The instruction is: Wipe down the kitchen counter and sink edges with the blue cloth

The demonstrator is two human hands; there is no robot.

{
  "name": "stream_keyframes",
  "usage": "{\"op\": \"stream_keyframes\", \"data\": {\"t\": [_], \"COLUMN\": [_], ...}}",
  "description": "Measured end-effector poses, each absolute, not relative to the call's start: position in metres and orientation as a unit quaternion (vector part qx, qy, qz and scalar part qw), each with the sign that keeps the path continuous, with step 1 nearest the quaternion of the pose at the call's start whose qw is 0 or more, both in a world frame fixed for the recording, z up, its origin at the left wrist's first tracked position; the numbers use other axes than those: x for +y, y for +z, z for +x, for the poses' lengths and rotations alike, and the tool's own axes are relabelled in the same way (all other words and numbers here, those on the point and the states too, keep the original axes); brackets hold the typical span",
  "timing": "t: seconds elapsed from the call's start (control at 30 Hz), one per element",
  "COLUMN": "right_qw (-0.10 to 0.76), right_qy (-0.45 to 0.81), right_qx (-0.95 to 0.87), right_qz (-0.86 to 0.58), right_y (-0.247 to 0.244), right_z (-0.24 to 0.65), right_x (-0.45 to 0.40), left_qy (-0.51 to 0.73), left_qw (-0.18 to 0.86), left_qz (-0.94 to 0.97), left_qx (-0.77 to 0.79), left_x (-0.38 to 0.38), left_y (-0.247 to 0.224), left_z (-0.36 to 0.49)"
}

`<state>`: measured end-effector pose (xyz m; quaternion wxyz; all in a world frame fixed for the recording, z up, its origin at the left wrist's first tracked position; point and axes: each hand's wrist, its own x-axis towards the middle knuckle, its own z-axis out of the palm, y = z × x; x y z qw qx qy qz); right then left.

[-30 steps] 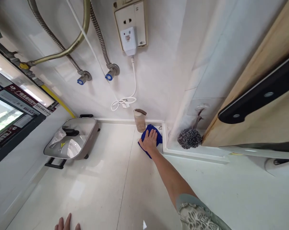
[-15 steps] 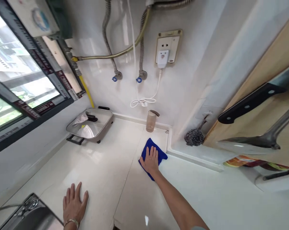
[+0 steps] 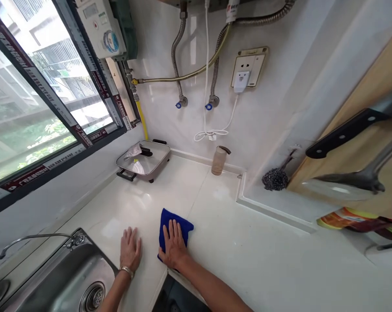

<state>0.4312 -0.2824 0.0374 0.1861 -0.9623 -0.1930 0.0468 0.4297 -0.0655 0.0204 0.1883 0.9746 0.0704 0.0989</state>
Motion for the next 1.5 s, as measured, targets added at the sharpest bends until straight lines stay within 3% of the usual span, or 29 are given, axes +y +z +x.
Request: {"op": "stream_keyframes", "data": {"t": [0.17, 0.33, 0.43, 0.67, 0.9, 1.2, 1.5], "right_qw": [0.303, 0.468, 0.427, 0.332, 0.313, 0.313, 0.207], "right_qy": [0.058, -0.041, -0.125, -0.144, -0.156, -0.177, -0.157], "right_qx": [-0.267, -0.168, -0.098, -0.192, -0.208, -0.209, -0.223], "right_qz": [-0.913, -0.866, -0.890, -0.912, -0.914, -0.909, -0.940], "right_y": [0.032, 0.005, -0.015, -0.030, -0.030, -0.032, -0.046], "right_z": [0.414, 0.377, 0.335, 0.285, 0.285, 0.284, 0.281], "right_x": [-0.302, -0.376, -0.431, -0.476, -0.471, -0.471, -0.463], "left_qy": [0.094, 0.056, 0.070, 0.026, -0.005, 0.037, 0.075], "left_qw": [0.268, 0.229, 0.188, 0.182, 0.169, 0.127, 0.131], "left_qz": [0.957, 0.966, 0.975, 0.976, 0.977, 0.991, 0.979], "left_qx": [-0.065, -0.108, -0.100, -0.113, -0.128, 0.013, 0.135], "left_x": [-0.126, -0.193, -0.228, -0.248, -0.193, -0.087, -0.044], "left_y": [0.026, 0.019, 0.011, 0.017, 0.023, 0.037, 0.038], "left_z": [0.416, 0.400, 0.383, 0.369, 0.353, 0.365, 0.422]}}
